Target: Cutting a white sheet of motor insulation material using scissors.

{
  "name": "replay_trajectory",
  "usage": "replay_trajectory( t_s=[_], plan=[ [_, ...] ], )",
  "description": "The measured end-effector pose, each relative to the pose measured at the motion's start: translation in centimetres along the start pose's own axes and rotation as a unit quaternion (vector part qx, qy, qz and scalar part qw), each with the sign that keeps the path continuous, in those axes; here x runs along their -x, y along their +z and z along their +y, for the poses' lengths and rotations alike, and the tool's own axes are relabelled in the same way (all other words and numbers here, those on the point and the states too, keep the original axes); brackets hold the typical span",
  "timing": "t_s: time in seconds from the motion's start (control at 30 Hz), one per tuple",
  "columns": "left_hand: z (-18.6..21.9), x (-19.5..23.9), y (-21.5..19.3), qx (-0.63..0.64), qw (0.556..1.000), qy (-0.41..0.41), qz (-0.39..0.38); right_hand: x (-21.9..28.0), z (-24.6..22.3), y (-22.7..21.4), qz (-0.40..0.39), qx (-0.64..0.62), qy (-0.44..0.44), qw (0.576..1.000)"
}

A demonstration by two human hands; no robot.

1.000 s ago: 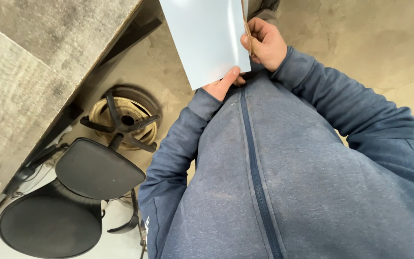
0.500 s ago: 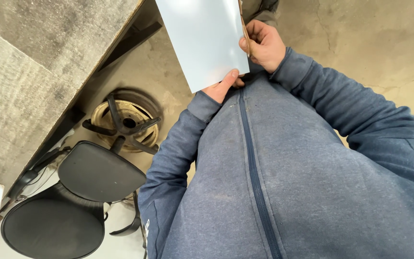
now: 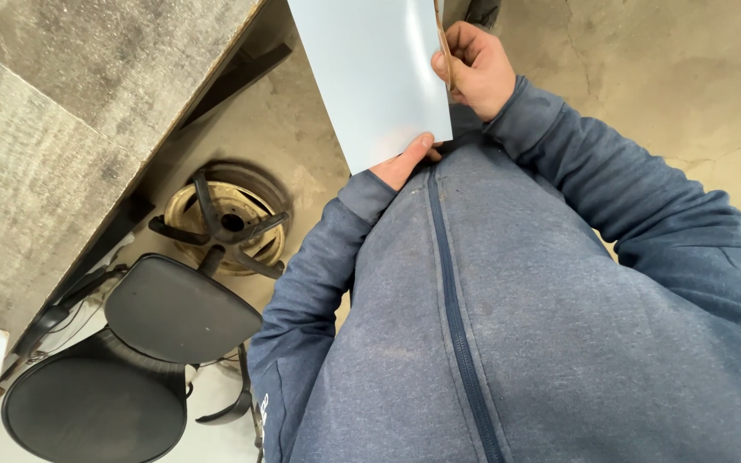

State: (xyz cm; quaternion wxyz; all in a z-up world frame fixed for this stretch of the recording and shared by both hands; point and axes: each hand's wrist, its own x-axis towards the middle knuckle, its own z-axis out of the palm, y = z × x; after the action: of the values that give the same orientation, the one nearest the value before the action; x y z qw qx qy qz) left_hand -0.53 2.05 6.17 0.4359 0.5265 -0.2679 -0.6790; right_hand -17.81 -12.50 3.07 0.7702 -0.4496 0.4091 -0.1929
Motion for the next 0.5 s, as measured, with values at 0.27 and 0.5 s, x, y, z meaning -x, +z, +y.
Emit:
replay_trajectory(
  t_s=[0.27, 0.5],
  plan=[
    [-0.3, 0.0, 0.0, 0.008, 1.0, -0.009, 0.005, 0.1, -0.3, 0.0, 0.008, 0.021, -0.017, 1.0],
    [0.7, 0.2, 0.1, -0.037, 0.999, -0.03, 0.003, 0.1, -0.9, -0.3, 0.011, 0.04, -0.031, 0.999]
  ],
)
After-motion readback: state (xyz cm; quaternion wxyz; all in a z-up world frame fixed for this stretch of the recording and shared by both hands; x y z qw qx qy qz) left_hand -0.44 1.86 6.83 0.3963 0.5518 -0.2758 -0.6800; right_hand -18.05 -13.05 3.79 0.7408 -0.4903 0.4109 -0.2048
